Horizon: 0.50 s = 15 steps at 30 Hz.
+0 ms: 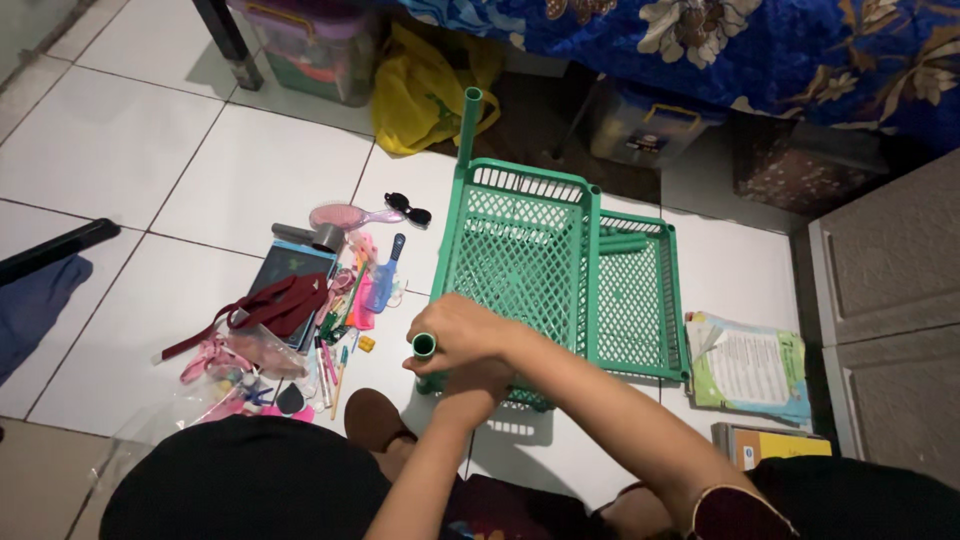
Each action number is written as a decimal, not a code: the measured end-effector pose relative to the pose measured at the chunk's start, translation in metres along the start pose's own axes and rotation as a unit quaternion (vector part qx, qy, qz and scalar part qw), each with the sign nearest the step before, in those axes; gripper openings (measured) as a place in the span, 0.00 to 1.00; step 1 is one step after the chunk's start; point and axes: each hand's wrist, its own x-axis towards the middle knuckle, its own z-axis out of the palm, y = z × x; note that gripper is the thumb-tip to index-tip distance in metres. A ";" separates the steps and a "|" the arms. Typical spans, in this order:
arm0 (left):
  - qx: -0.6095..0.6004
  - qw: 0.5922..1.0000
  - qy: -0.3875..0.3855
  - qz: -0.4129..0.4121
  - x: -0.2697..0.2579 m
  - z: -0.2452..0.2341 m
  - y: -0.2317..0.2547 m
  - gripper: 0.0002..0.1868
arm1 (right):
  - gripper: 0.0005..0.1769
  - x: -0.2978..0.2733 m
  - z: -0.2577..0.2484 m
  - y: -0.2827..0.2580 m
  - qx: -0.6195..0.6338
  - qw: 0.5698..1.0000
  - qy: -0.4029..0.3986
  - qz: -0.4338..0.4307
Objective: The person sits on the floor and disassembles a green plastic storage stand. They remove the legs from the frame and separate the two mesh trays, placing the components on the floor.
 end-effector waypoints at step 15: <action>0.089 0.986 0.081 0.117 -0.013 -0.005 -0.001 0.07 | 0.20 -0.002 0.112 -0.040 0.351 0.823 0.378 0.239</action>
